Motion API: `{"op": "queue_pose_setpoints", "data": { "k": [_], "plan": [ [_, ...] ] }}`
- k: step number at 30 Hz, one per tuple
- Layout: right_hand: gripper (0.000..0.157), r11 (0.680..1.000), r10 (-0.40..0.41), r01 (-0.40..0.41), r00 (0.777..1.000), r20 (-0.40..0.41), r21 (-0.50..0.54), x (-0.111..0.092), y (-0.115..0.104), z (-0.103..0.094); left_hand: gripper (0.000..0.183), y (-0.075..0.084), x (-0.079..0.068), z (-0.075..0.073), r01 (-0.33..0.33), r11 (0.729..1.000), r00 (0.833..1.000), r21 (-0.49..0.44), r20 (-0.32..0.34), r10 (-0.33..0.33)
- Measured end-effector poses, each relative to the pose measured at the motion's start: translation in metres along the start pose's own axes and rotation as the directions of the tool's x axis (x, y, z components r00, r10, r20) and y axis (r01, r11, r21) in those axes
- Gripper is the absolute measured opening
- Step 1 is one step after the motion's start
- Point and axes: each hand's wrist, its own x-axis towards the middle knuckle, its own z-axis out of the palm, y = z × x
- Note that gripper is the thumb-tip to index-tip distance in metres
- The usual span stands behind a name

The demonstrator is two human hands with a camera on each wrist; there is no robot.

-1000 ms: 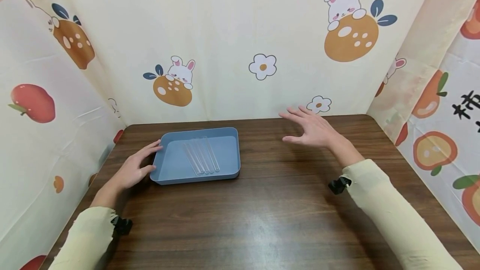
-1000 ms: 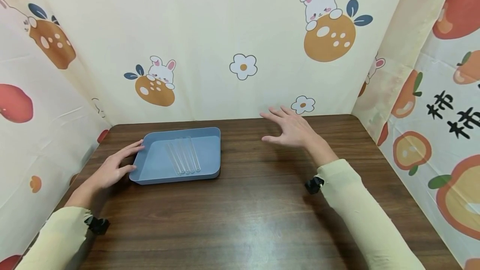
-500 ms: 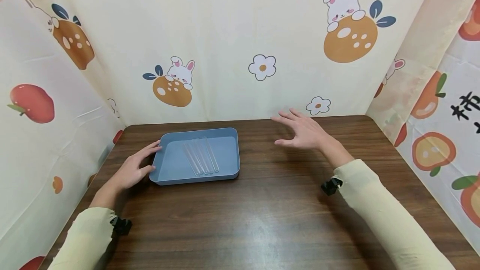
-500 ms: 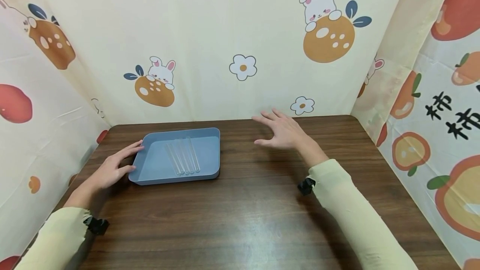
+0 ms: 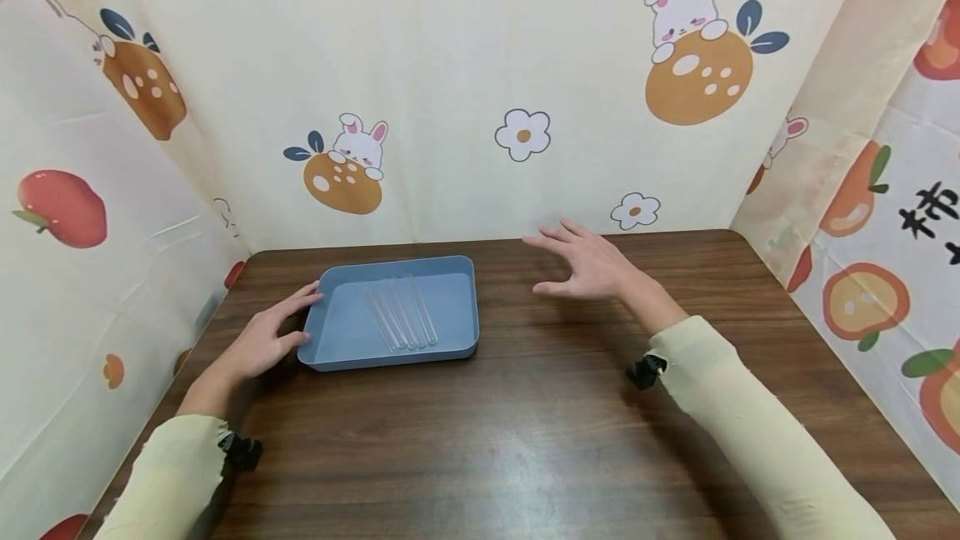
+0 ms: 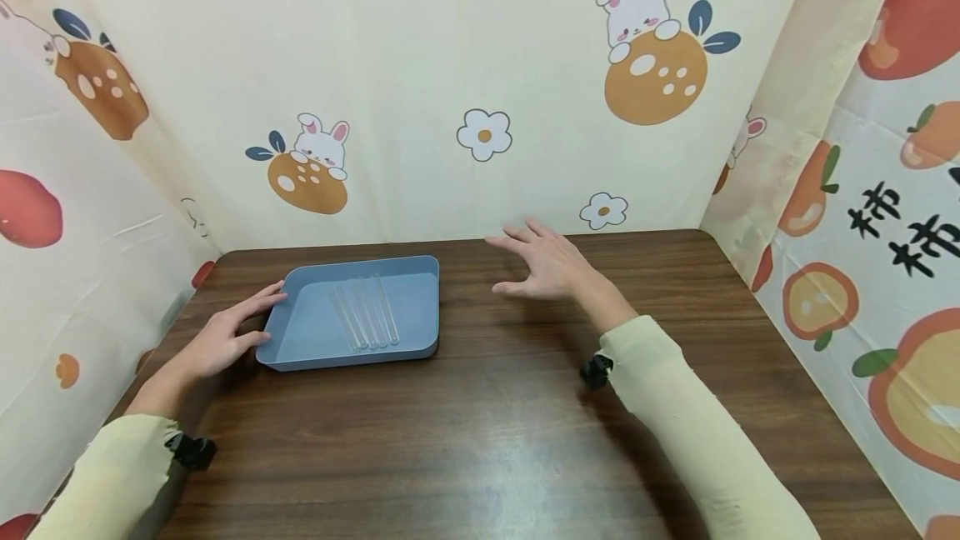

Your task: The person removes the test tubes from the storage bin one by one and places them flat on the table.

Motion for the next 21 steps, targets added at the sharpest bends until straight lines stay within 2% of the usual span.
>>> {"op": "queue_pose_setpoints", "data": {
  "k": [9, 21],
  "plan": [
    [0.089, 1.0, -0.012, 0.012, 1.0, 0.018, 0.01, 0.008, -0.013, 0.002, 0.065, 0.0, -0.001, -0.002, 0.031, 0.999, 0.999, 0.008, 0.021, -0.031],
    [0.09, 0.999, -0.048, 0.048, 0.999, 0.024, 0.02, 0.018, -0.026, 0.006, 0.065, 0.0, 0.001, -0.001, 0.001, 0.999, 0.999, 0.041, 0.047, -0.003]
  ]
}}
